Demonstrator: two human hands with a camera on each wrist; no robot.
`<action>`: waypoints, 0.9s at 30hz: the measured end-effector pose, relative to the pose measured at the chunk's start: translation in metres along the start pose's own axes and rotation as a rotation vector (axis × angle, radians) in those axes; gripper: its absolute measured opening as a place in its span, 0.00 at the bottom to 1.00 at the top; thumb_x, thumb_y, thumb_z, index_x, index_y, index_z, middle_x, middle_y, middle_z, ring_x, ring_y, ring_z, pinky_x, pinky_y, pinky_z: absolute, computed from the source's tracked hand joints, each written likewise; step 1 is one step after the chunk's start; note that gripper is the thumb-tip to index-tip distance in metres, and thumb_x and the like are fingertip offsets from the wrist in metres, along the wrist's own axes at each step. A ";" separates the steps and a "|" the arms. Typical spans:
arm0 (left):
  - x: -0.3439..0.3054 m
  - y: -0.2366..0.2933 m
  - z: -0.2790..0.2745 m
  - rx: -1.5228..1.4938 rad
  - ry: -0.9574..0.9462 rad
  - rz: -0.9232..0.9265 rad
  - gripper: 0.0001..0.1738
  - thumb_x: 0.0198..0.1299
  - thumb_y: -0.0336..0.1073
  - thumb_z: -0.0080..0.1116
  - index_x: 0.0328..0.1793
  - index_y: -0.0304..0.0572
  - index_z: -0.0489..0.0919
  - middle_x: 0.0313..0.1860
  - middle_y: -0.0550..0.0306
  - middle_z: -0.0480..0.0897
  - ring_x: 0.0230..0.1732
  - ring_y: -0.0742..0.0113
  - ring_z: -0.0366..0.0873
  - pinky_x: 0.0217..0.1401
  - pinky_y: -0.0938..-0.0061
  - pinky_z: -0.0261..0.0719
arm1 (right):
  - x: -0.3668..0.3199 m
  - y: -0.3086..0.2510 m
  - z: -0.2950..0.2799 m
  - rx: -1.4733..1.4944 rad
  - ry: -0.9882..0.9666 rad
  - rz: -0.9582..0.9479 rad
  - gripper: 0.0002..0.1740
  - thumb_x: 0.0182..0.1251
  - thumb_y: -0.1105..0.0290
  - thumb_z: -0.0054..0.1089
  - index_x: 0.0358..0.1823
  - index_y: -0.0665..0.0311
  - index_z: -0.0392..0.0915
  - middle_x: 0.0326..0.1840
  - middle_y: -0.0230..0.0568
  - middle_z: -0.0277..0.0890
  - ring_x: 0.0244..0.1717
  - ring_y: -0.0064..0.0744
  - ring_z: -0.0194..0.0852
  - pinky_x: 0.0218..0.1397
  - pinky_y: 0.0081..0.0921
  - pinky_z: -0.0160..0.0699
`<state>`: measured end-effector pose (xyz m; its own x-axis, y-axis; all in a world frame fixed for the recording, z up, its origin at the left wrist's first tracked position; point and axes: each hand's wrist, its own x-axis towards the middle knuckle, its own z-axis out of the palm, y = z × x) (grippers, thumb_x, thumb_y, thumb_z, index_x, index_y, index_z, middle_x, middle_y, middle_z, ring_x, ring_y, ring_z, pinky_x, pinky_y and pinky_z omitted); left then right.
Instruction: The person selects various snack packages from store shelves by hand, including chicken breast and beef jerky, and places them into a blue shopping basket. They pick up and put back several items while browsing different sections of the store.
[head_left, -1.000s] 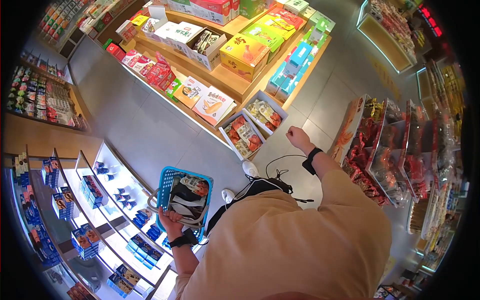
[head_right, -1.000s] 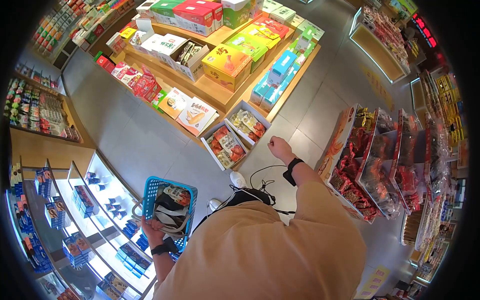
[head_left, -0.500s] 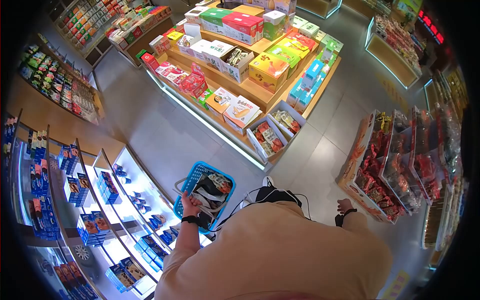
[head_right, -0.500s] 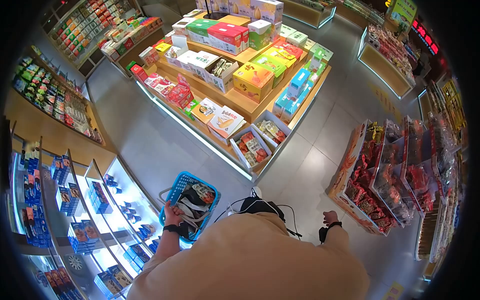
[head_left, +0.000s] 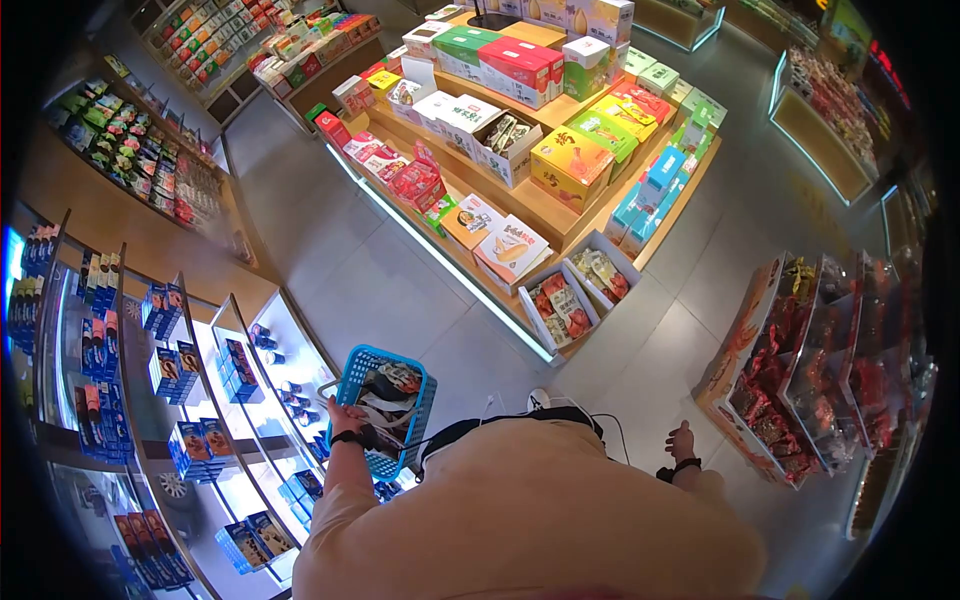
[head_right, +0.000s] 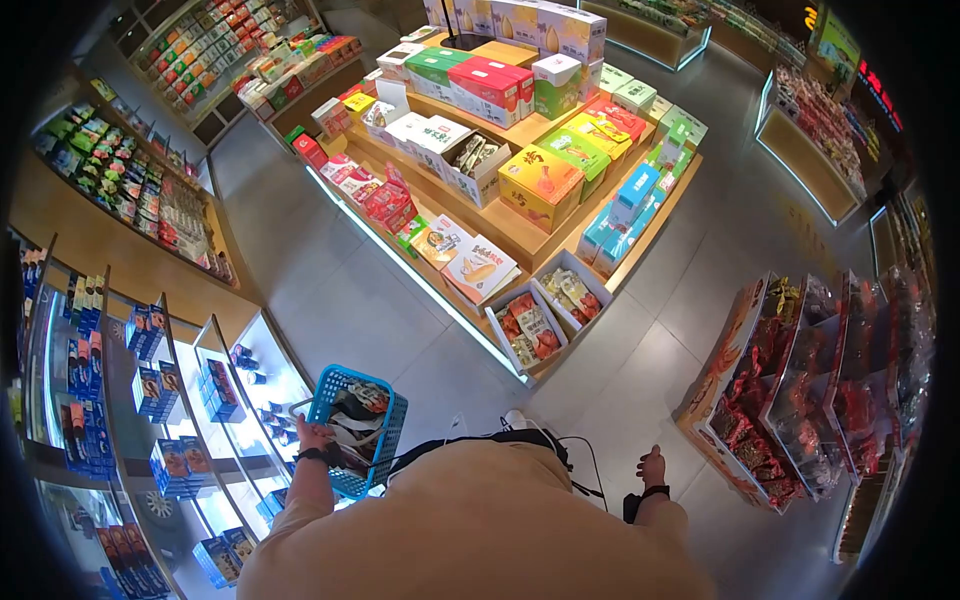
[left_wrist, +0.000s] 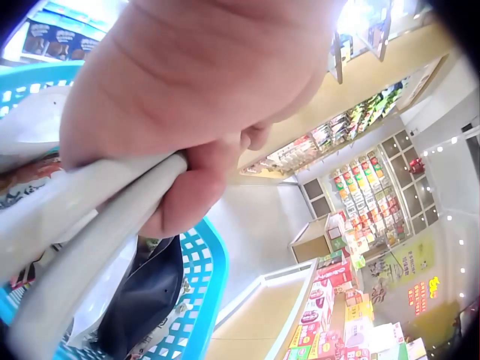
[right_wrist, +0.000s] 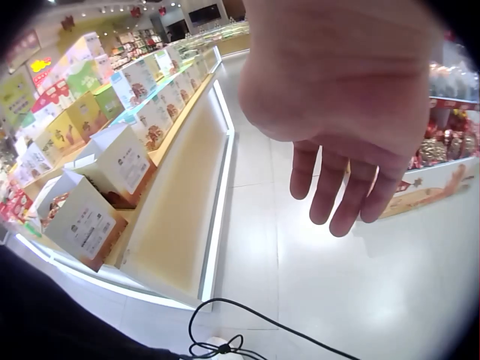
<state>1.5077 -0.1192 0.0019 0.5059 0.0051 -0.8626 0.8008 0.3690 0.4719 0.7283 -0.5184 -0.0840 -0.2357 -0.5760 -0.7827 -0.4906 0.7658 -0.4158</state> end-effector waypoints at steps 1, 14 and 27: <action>0.001 0.010 0.000 0.051 -0.011 0.014 0.33 0.61 0.69 0.52 0.20 0.55 0.55 0.11 0.68 0.52 0.11 0.74 0.52 0.14 0.75 0.54 | -0.001 -0.017 0.014 -0.006 0.007 -0.065 0.42 0.73 0.38 0.22 0.41 0.70 0.77 0.28 0.49 0.79 0.19 0.41 0.75 0.23 0.38 0.67; 0.087 0.141 0.061 -0.038 0.025 0.182 0.31 0.68 0.66 0.36 0.22 0.52 0.58 0.09 0.64 0.55 0.08 0.68 0.53 0.12 0.69 0.56 | -0.044 -0.163 0.164 -0.108 -0.032 -0.085 0.43 0.73 0.39 0.17 0.32 0.70 0.74 0.28 0.51 0.77 0.26 0.48 0.77 0.24 0.36 0.72; 0.161 0.276 0.158 0.101 -0.141 0.031 0.27 0.60 0.63 0.45 0.19 0.53 0.59 0.09 0.68 0.55 0.10 0.73 0.50 0.16 0.74 0.49 | -0.254 -0.410 0.374 -0.113 -0.053 -0.317 0.36 0.74 0.39 0.31 0.27 0.63 0.76 0.22 0.40 0.77 0.21 0.35 0.78 0.27 0.30 0.73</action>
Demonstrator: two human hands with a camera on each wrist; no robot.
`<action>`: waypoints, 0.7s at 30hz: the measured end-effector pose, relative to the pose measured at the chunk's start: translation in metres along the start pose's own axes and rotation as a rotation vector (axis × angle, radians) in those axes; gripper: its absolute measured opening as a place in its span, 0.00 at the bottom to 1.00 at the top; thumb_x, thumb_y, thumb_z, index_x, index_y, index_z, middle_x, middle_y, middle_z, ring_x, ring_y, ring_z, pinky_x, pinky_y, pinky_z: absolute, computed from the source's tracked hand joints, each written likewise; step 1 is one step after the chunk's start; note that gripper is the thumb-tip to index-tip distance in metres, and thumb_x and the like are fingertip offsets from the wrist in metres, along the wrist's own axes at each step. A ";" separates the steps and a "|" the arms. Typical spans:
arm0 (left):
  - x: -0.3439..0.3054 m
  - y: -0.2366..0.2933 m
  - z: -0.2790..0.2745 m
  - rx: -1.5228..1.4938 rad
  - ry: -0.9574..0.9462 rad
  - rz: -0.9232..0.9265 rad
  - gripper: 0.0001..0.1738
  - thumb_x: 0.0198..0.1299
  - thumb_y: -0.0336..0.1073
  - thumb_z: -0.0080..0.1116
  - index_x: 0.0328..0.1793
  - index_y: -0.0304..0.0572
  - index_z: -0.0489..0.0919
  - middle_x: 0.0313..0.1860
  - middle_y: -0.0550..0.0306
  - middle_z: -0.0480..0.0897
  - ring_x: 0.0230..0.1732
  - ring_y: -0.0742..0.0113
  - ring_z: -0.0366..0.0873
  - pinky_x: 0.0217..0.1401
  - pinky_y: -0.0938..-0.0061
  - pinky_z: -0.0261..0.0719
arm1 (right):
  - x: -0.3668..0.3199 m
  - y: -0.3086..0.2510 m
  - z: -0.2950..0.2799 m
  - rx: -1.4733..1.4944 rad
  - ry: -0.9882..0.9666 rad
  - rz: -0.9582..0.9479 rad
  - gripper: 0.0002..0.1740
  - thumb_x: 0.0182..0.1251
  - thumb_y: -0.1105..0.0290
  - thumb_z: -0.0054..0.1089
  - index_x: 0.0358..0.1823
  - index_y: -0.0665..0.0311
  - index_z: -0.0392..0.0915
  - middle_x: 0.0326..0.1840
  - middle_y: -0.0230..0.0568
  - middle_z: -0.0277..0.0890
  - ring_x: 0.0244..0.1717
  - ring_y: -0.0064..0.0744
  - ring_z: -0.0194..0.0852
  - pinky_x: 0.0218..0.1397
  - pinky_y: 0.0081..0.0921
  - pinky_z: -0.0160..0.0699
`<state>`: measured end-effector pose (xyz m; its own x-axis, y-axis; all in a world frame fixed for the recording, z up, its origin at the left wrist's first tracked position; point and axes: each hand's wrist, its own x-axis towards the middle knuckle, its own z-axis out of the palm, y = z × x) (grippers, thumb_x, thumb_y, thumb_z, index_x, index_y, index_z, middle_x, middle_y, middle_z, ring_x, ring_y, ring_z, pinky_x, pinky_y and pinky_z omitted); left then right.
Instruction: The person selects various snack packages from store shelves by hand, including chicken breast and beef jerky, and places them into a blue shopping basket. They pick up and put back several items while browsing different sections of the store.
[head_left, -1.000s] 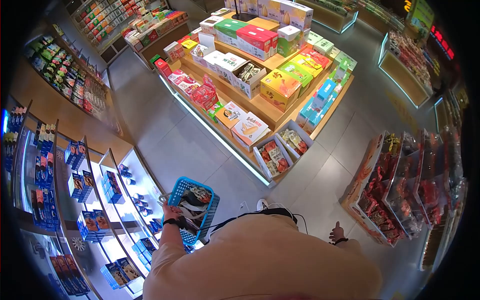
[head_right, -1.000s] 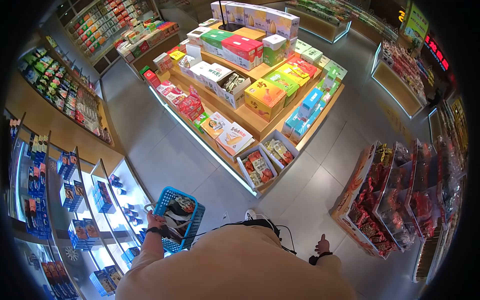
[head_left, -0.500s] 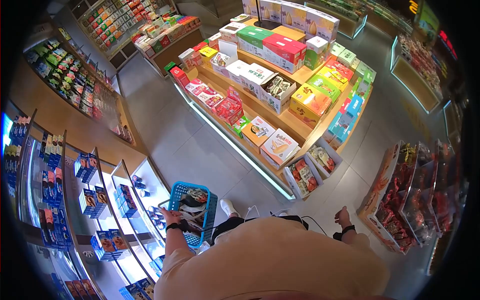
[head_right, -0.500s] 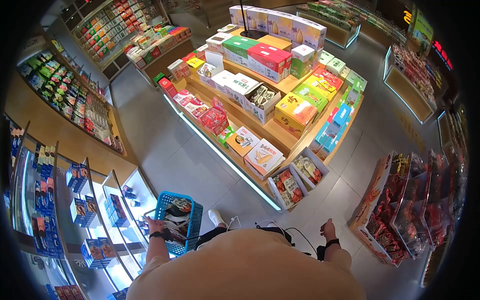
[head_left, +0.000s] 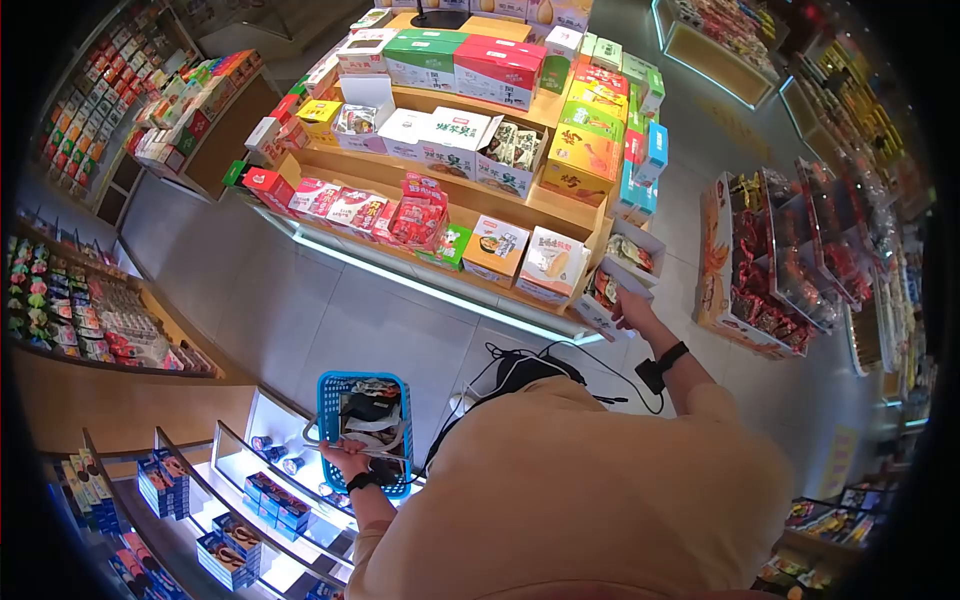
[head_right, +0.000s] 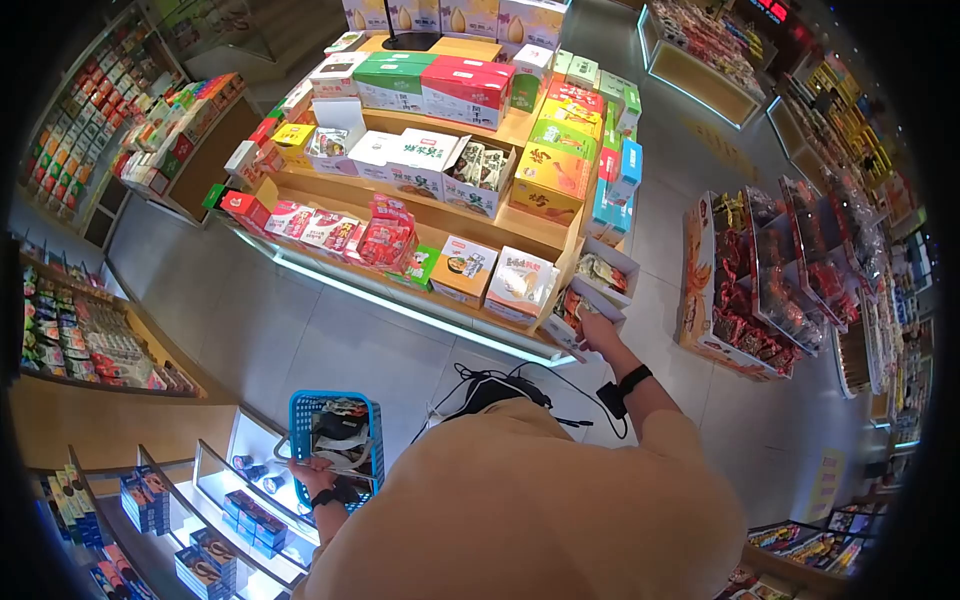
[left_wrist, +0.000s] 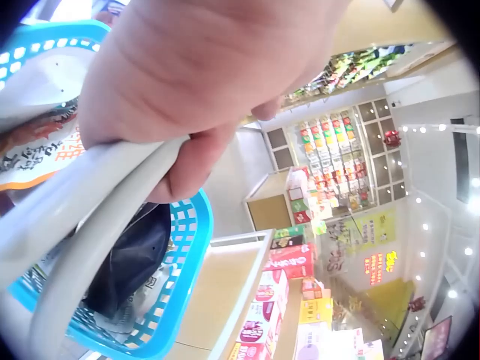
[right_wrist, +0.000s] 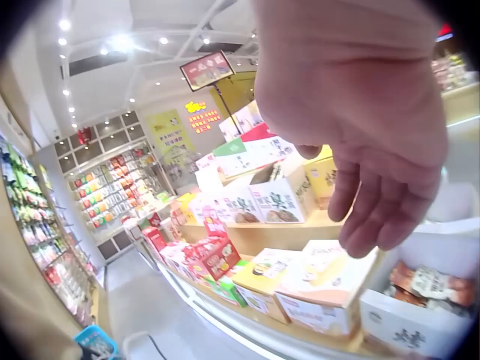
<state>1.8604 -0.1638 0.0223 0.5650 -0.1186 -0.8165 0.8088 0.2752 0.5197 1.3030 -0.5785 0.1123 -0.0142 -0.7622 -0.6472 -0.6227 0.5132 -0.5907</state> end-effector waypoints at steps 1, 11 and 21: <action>-0.002 0.009 0.015 0.047 0.018 0.029 0.27 0.60 0.61 0.47 0.18 0.54 0.58 0.09 0.69 0.54 0.10 0.74 0.49 0.16 0.75 0.47 | -0.007 -0.039 0.010 0.034 0.004 -0.085 0.31 0.74 0.41 0.39 0.30 0.62 0.75 0.24 0.35 0.74 0.23 0.30 0.74 0.29 0.29 0.73; 0.010 0.094 0.113 0.269 -0.069 0.038 0.34 0.59 0.74 0.46 0.20 0.55 0.57 0.10 0.70 0.49 0.10 0.75 0.45 0.14 0.76 0.45 | 0.185 -0.301 0.099 0.298 0.228 -0.410 0.23 0.65 0.60 0.62 0.55 0.68 0.71 0.42 0.47 0.79 0.45 0.33 0.81 0.41 0.28 0.81; 0.005 0.141 0.222 0.292 -0.214 -0.010 0.35 0.62 0.75 0.44 0.17 0.56 0.59 0.08 0.70 0.53 0.08 0.77 0.51 0.11 0.79 0.51 | 0.310 -0.354 0.126 -0.214 0.454 -0.192 0.29 0.58 0.63 0.63 0.57 0.73 0.68 0.60 0.63 0.71 0.63 0.57 0.73 0.63 0.45 0.76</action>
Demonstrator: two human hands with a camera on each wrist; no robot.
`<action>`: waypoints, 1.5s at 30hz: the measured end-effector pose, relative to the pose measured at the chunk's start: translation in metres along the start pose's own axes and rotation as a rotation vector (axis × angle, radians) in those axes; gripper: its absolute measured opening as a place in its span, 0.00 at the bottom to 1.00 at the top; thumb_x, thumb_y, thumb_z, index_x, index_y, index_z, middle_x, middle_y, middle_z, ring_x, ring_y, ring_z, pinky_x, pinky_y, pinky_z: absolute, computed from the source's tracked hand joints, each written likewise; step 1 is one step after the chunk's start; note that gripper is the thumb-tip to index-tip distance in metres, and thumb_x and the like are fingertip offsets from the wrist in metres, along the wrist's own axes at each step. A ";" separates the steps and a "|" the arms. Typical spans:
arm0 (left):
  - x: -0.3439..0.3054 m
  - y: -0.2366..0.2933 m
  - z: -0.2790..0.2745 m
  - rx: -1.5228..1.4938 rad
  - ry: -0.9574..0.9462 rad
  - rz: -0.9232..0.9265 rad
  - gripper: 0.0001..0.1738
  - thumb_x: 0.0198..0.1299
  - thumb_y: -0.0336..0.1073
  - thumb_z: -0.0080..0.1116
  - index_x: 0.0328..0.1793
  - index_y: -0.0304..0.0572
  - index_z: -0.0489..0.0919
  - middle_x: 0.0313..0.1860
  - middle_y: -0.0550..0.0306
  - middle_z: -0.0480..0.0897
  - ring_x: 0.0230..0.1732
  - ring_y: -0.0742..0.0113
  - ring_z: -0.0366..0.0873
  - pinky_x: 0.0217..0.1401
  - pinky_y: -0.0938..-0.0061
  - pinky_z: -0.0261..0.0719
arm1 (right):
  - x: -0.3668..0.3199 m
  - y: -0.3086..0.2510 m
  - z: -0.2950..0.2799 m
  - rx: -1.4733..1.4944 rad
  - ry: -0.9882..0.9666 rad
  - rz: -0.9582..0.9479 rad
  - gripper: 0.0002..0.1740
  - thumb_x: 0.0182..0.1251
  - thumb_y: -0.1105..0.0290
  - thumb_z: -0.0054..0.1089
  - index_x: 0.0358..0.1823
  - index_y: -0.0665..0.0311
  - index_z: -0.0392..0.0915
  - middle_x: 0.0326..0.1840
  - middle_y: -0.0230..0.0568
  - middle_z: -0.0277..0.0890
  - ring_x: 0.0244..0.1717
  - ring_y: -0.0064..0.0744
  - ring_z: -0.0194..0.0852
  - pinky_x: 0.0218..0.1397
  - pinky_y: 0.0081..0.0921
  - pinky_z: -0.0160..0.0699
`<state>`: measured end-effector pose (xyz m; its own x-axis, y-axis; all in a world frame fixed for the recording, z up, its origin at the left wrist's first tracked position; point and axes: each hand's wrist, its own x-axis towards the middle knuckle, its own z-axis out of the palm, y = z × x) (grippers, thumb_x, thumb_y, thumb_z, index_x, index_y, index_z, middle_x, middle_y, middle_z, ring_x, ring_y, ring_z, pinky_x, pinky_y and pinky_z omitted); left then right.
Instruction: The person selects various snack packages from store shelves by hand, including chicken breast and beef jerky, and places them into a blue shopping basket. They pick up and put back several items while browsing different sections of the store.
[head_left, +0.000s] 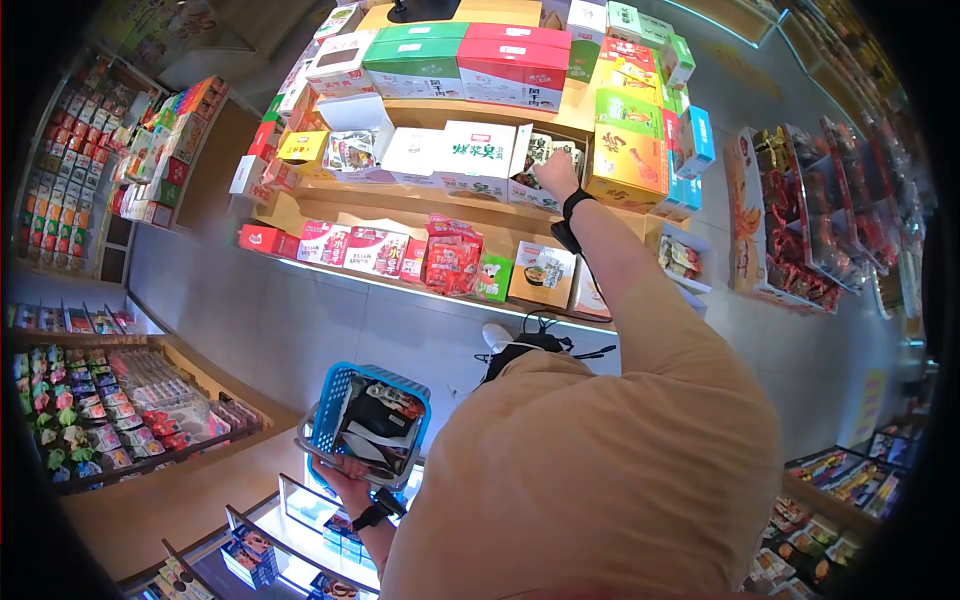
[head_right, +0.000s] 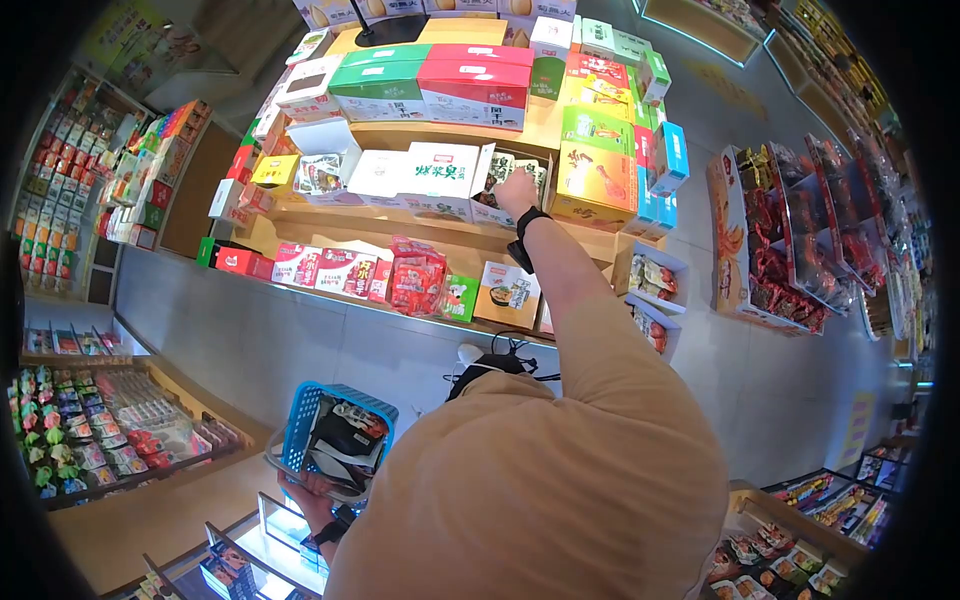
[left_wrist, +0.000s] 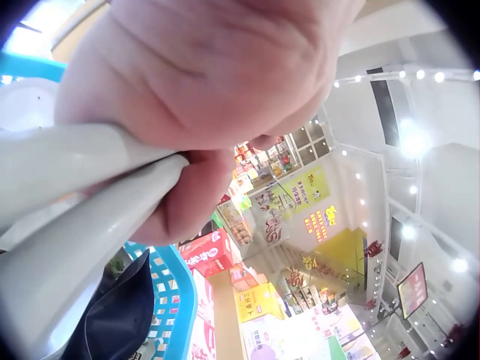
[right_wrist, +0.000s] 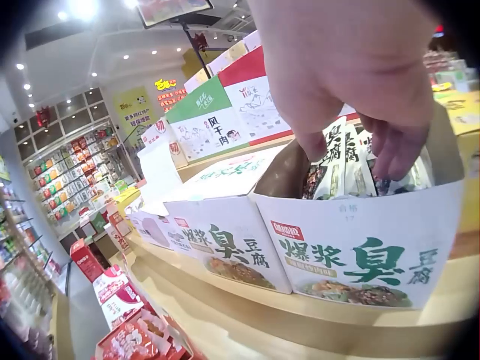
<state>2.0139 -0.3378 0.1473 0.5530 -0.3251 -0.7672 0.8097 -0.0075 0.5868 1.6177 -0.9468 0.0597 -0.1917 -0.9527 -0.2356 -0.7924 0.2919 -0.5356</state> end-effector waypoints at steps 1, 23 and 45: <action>0.002 0.004 0.008 -0.018 0.005 -0.009 0.35 0.62 0.74 0.44 0.17 0.56 0.59 0.08 0.70 0.53 0.08 0.77 0.50 0.11 0.79 0.51 | -0.001 -0.004 0.002 -0.025 0.028 0.007 0.30 0.58 0.63 0.65 0.58 0.73 0.68 0.61 0.62 0.70 0.63 0.56 0.72 0.63 0.46 0.76; 0.079 0.089 0.063 0.049 -0.235 -0.198 0.33 0.63 0.70 0.45 0.17 0.55 0.62 0.08 0.70 0.54 0.09 0.77 0.50 0.13 0.79 0.51 | 0.012 -0.002 0.001 0.200 0.289 0.085 0.25 0.54 0.70 0.66 0.52 0.69 0.66 0.50 0.59 0.79 0.55 0.56 0.78 0.58 0.42 0.75; 0.105 0.089 0.086 0.127 -0.318 -0.314 0.29 0.64 0.66 0.47 0.22 0.55 0.61 0.11 0.72 0.51 0.11 0.77 0.49 0.17 0.77 0.52 | -0.329 -0.171 0.103 0.228 -0.586 -0.731 0.28 0.58 0.70 0.64 0.61 0.68 0.69 0.49 0.50 0.77 0.49 0.43 0.79 0.55 0.33 0.77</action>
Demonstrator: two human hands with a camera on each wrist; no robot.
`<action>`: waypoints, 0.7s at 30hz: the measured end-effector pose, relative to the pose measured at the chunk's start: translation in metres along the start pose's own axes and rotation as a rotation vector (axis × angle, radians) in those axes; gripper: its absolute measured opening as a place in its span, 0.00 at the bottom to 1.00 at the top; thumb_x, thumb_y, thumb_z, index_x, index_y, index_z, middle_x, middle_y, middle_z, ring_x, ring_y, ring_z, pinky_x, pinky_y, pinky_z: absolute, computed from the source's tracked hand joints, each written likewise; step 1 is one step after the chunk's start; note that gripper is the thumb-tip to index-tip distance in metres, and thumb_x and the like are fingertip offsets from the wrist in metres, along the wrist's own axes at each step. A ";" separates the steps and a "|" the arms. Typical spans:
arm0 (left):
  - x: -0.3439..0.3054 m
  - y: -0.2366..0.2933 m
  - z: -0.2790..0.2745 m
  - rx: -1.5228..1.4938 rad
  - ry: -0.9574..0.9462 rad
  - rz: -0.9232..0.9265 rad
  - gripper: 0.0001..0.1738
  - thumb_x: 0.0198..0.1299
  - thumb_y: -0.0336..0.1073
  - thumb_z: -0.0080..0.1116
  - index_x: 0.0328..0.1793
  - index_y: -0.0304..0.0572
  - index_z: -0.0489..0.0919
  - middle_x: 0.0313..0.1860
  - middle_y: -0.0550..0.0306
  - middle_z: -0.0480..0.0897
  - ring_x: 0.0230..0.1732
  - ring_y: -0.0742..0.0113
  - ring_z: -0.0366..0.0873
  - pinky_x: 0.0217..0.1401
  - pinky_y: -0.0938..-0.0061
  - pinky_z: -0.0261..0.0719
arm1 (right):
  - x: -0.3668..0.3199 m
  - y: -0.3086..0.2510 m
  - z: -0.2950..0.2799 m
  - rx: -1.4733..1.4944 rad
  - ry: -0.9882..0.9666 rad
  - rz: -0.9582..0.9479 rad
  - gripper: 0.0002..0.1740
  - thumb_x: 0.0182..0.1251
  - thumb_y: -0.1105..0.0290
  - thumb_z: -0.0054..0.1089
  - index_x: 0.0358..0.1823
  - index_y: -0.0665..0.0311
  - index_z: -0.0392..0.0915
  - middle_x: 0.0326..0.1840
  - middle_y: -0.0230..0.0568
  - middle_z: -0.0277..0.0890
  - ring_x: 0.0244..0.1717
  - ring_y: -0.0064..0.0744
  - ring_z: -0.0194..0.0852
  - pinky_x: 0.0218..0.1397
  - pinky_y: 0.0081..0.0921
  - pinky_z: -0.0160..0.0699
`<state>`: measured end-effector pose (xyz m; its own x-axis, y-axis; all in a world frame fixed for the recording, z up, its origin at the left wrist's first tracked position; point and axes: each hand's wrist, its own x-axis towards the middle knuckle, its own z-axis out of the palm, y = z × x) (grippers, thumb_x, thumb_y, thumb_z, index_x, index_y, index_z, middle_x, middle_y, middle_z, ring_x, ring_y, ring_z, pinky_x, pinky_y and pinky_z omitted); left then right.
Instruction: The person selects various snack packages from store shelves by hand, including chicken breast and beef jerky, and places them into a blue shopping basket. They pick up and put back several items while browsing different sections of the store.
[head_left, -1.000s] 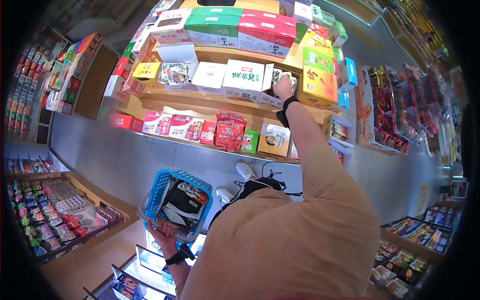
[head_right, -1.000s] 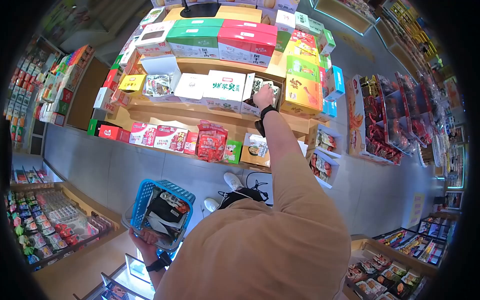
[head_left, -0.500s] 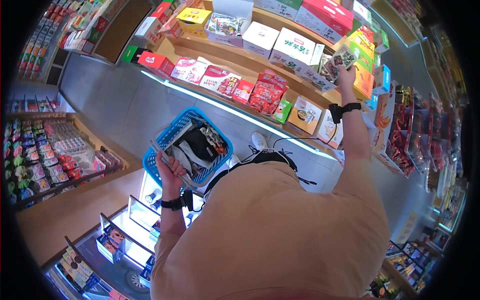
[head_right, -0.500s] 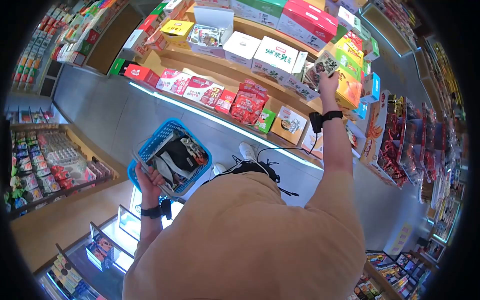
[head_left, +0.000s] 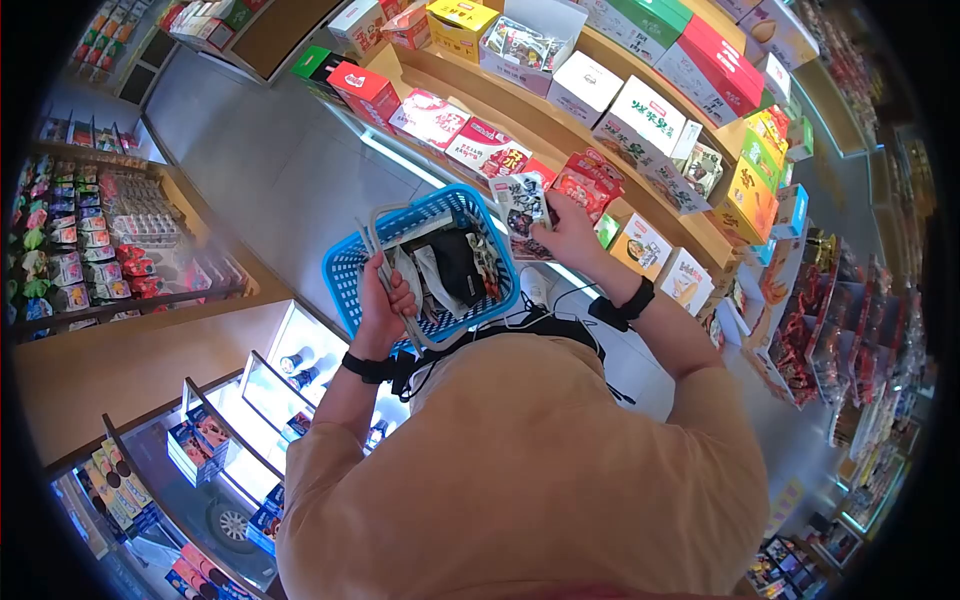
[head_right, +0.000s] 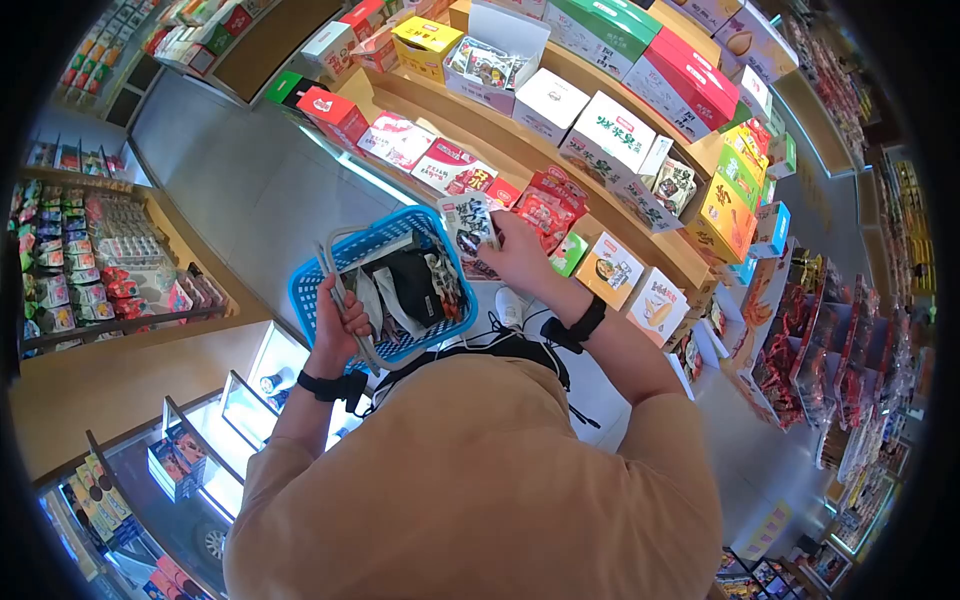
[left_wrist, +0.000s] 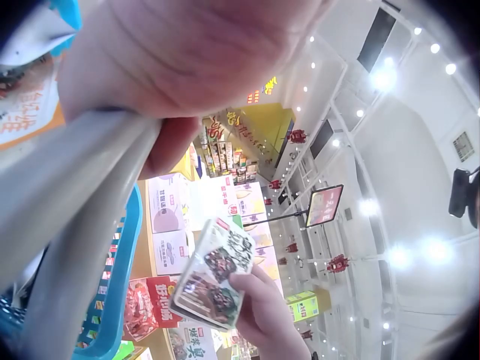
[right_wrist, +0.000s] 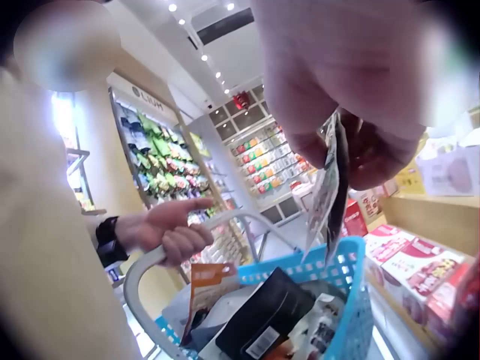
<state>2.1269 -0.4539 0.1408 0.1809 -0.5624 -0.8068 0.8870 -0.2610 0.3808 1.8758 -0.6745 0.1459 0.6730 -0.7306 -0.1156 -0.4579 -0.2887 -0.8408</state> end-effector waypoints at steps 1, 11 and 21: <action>0.001 -0.003 -0.001 0.006 0.000 -0.013 0.30 0.64 0.67 0.48 0.22 0.55 0.60 0.11 0.72 0.50 0.11 0.78 0.48 0.17 0.78 0.52 | 0.003 0.001 0.025 -0.176 -0.001 -0.070 0.29 0.58 0.67 0.63 0.61 0.68 0.69 0.50 0.54 0.75 0.49 0.49 0.79 0.54 0.37 0.78; 0.002 -0.014 0.007 -0.061 -0.031 -0.028 0.29 0.63 0.65 0.50 0.20 0.55 0.59 0.11 0.71 0.51 0.10 0.77 0.49 0.16 0.77 0.52 | 0.006 -0.019 0.129 -0.343 -0.130 0.023 0.21 0.57 0.72 0.59 0.51 0.68 0.66 0.47 0.58 0.71 0.47 0.59 0.76 0.45 0.49 0.79; -0.001 -0.009 0.002 -0.090 -0.073 0.009 0.28 0.64 0.63 0.48 0.21 0.54 0.61 0.11 0.71 0.52 0.10 0.77 0.49 0.16 0.78 0.52 | -0.001 -0.017 0.154 -0.292 -0.158 0.048 0.21 0.61 0.67 0.61 0.52 0.67 0.66 0.48 0.58 0.70 0.48 0.58 0.77 0.47 0.49 0.79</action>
<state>2.1181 -0.4520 0.1394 0.1605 -0.6207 -0.7675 0.9206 -0.1863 0.3432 1.9726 -0.5736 0.0791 0.7179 -0.6492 -0.2513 -0.6229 -0.4379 -0.6482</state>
